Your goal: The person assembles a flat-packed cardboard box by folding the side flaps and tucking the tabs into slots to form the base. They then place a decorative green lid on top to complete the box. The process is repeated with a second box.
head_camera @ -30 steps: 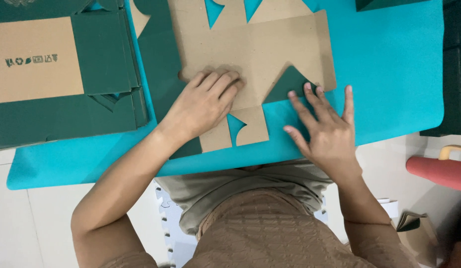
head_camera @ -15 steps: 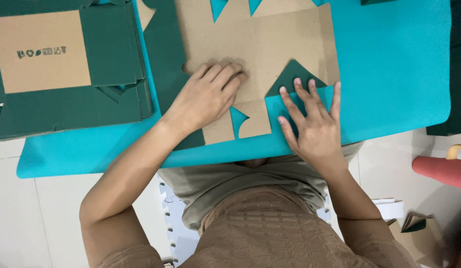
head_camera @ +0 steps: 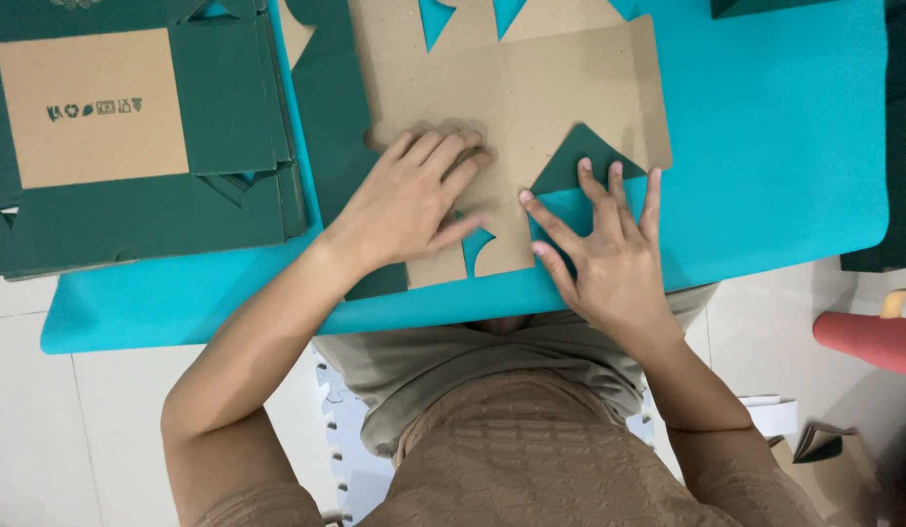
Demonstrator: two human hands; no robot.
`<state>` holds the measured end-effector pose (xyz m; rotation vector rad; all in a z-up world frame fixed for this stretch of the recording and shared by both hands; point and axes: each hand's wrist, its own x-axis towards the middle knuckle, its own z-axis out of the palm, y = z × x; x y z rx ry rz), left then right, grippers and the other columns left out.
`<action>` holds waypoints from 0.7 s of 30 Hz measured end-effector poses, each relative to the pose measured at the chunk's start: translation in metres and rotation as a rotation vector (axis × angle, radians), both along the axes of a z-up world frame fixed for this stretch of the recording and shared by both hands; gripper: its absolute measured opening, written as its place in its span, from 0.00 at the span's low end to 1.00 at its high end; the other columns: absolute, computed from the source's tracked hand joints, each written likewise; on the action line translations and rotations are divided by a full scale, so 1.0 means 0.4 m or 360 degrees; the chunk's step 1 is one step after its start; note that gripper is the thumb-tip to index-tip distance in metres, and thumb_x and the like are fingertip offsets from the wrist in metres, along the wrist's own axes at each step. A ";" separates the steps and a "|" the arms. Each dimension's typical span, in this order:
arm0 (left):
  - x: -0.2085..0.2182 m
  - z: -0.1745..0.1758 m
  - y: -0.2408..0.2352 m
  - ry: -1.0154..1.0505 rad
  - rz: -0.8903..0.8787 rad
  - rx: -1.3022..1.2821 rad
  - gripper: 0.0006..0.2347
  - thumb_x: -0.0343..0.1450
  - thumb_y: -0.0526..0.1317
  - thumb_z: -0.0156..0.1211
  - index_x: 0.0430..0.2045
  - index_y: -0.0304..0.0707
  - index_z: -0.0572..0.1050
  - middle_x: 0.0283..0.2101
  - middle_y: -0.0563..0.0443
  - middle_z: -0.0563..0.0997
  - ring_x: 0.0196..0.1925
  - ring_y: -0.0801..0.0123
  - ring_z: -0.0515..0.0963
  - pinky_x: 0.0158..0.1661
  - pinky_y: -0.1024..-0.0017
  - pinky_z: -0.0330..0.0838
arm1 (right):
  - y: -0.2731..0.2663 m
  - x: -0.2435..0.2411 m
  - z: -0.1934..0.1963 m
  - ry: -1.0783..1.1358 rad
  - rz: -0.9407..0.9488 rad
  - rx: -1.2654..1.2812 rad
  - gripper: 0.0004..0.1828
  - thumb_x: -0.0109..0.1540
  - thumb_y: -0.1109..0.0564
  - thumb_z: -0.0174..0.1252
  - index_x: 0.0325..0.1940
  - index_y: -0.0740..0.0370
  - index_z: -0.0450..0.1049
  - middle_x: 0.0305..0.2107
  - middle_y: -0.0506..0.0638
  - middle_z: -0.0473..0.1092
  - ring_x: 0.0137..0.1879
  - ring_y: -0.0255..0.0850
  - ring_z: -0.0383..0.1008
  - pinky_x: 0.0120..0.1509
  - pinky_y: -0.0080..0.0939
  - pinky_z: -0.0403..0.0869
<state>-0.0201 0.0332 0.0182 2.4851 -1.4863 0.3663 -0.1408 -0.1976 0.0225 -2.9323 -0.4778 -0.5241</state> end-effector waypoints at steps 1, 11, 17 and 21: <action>-0.003 0.012 0.003 0.0118 -0.0020 -0.0020 0.26 0.70 0.60 0.55 0.50 0.36 0.74 0.53 0.44 0.71 0.53 0.59 0.73 0.54 0.61 0.65 | -0.001 0.000 0.001 0.0006 0.0001 -0.0002 0.21 0.70 0.41 0.48 0.65 0.38 0.75 0.57 0.66 0.67 0.65 0.74 0.67 0.73 0.76 0.41; 0.011 0.029 0.009 0.0481 -0.0050 -0.0106 0.32 0.62 0.60 0.68 0.52 0.35 0.72 0.55 0.44 0.69 0.56 0.54 0.71 0.56 0.56 0.63 | -0.056 0.001 0.025 0.0243 -0.0032 0.0433 0.19 0.69 0.57 0.51 0.64 0.64 0.67 0.58 0.60 0.71 0.66 0.58 0.67 0.77 0.66 0.41; 0.014 0.014 0.009 0.0335 -0.0033 -0.0238 0.14 0.75 0.46 0.56 0.43 0.32 0.77 0.47 0.46 0.76 0.49 0.60 0.79 0.50 0.66 0.70 | -0.055 -0.013 0.004 0.0243 -0.0018 0.0410 0.09 0.69 0.57 0.50 0.53 0.56 0.70 0.64 0.55 0.67 0.72 0.58 0.60 0.76 0.67 0.47; 0.025 0.008 0.005 0.0273 -0.0015 -0.0240 0.13 0.74 0.39 0.58 0.50 0.31 0.73 0.44 0.46 0.76 0.47 0.58 0.78 0.48 0.64 0.71 | -0.043 -0.012 0.007 0.0218 0.0010 0.0349 0.12 0.68 0.55 0.52 0.56 0.51 0.72 0.64 0.55 0.67 0.71 0.60 0.61 0.75 0.68 0.48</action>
